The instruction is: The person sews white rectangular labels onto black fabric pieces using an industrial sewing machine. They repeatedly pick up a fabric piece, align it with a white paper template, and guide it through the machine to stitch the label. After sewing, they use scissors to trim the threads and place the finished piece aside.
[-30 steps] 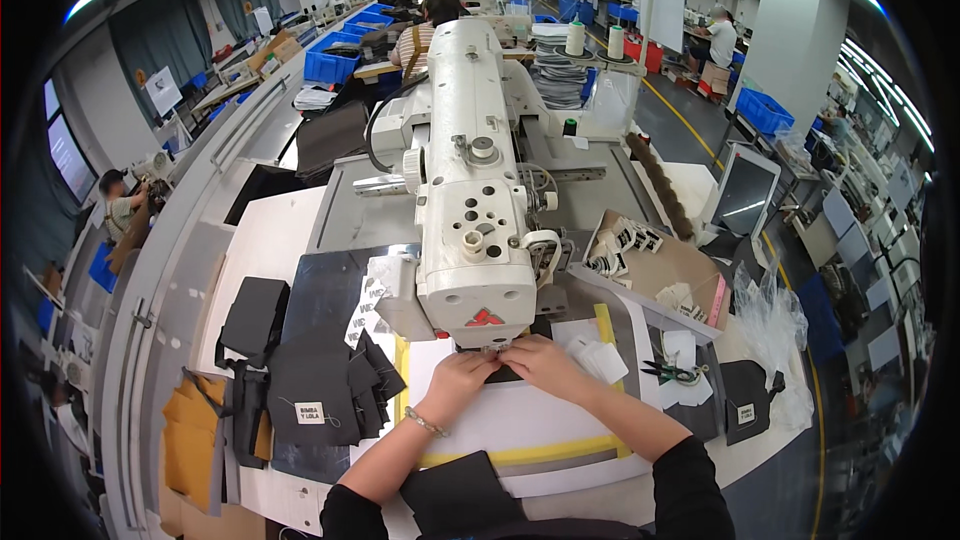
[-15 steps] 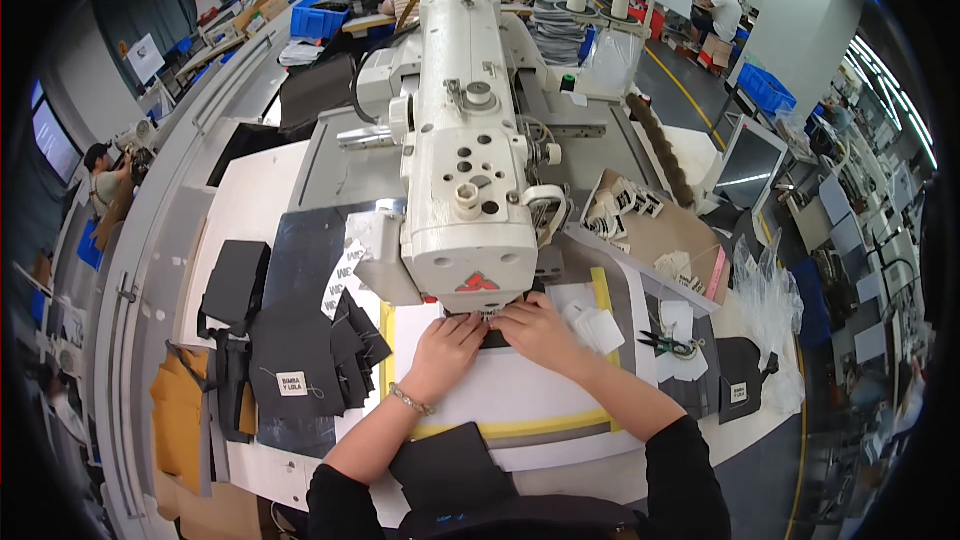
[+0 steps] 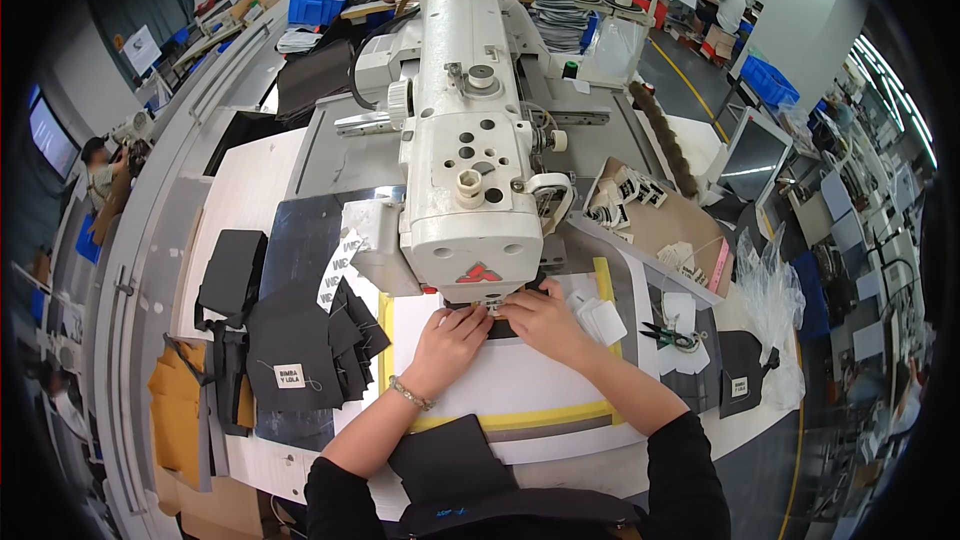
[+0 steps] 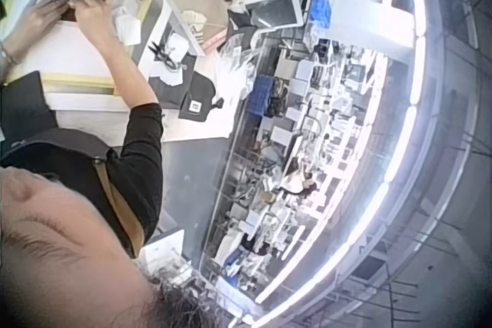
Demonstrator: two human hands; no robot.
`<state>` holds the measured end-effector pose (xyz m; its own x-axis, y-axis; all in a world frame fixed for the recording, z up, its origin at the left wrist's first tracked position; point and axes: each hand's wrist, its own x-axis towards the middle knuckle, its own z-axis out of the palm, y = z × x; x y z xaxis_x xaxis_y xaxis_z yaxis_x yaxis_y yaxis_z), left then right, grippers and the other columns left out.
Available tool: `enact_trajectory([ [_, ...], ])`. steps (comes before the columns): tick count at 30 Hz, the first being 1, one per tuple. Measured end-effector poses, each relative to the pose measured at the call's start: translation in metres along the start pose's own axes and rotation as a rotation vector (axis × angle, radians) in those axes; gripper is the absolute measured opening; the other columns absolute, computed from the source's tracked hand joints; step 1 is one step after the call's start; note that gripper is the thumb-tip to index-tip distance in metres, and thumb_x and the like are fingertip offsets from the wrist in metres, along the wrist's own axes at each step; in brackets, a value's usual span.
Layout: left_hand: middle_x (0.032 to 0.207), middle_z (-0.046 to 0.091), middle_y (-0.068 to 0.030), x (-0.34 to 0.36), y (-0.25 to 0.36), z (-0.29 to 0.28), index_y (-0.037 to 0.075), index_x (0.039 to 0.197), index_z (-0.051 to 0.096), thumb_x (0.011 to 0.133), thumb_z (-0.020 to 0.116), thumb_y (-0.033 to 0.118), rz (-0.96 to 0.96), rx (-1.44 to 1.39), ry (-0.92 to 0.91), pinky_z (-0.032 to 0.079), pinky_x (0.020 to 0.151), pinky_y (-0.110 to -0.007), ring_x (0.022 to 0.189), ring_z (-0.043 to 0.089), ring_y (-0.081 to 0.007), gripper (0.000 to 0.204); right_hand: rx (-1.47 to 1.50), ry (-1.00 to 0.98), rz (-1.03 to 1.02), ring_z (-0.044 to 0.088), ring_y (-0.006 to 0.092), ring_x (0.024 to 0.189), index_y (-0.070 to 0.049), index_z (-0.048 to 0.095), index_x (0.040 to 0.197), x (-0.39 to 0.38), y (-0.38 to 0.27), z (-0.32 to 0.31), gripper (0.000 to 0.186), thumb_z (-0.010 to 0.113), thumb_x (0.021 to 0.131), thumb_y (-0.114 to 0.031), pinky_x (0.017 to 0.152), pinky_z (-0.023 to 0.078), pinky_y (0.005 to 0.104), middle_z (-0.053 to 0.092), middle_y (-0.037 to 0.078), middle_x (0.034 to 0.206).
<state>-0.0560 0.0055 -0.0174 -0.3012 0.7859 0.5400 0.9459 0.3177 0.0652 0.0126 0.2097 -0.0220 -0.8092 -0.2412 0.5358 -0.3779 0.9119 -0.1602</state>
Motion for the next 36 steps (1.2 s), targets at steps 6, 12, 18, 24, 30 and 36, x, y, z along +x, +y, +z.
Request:
enact_trajectory([
  [6,0.117,0.066,-0.0027,0.001,0.002,-0.001,0.008,0.111,0.067,0.079,0.069,0.015,-0.005,0.0,-0.037,0.043,0.09,-0.037,0.109,0.059,-0.0169,0.033,-0.001,-0.006,0.018,0.064,0.0126,0.093,-0.012,0.067,0.087,0.002,-0.002,-0.004,0.009,0.067,0.077,-0.009,0.093,0.033,0.0398,0.067,0.0,0.102],
  [12,0.119,0.065,-0.0036,0.001,0.005,0.0,0.009,0.115,0.066,0.08,0.068,0.019,-0.002,0.053,-0.053,0.04,0.092,-0.037,0.111,0.057,-0.0171,0.036,0.002,-0.027,0.016,0.064,0.0124,0.092,-0.011,0.068,0.089,0.002,-0.001,-0.004,0.011,0.068,0.077,-0.011,0.091,0.033,0.0396,0.067,0.0,0.102],
  [18,0.121,0.064,-0.005,0.002,0.008,-0.001,0.008,0.121,0.063,0.082,0.068,0.023,0.015,0.098,-0.077,0.04,0.091,-0.038,0.113,0.057,-0.0188,0.042,0.004,-0.016,-0.005,0.064,0.0126,0.092,-0.011,0.068,0.091,0.003,0.001,-0.002,0.013,0.068,0.077,-0.012,0.089,0.033,0.0389,0.067,0.0,0.102],
  [24,0.122,0.063,-0.0092,0.002,0.015,-0.002,0.003,0.124,0.059,0.083,0.066,0.033,-0.05,0.043,-0.131,0.04,0.091,-0.038,0.115,0.056,-0.0227,0.052,-0.115,-0.029,-0.023,0.059,0.0131,0.097,-0.012,0.067,0.095,-0.003,-0.013,-0.018,0.017,0.066,0.079,-0.016,0.083,0.035,0.038,0.066,-0.002,0.106],
  [30,0.128,0.057,-0.0098,0.005,0.016,-0.003,0.002,0.127,0.055,0.084,0.064,0.036,-0.106,-0.031,-0.172,0.038,0.092,-0.039,0.12,0.05,-0.0239,0.056,-0.133,-0.155,0.025,0.054,0.0139,0.106,-0.013,0.063,0.11,-0.021,-0.031,-0.03,0.034,0.069,0.08,-0.026,0.082,0.035,0.0401,0.061,0.0,0.121],
  [36,0.131,0.055,-0.0081,0.009,0.017,-0.007,0.005,0.129,0.054,0.084,0.063,0.036,-0.143,-0.057,-0.187,0.037,0.092,-0.041,0.122,0.048,-0.0241,0.055,-0.129,-0.218,0.114,0.047,0.0191,0.121,-0.013,0.055,0.122,-0.02,-0.027,-0.021,0.047,0.067,0.081,-0.032,0.088,0.033,0.0426,0.054,0.003,0.134],
])
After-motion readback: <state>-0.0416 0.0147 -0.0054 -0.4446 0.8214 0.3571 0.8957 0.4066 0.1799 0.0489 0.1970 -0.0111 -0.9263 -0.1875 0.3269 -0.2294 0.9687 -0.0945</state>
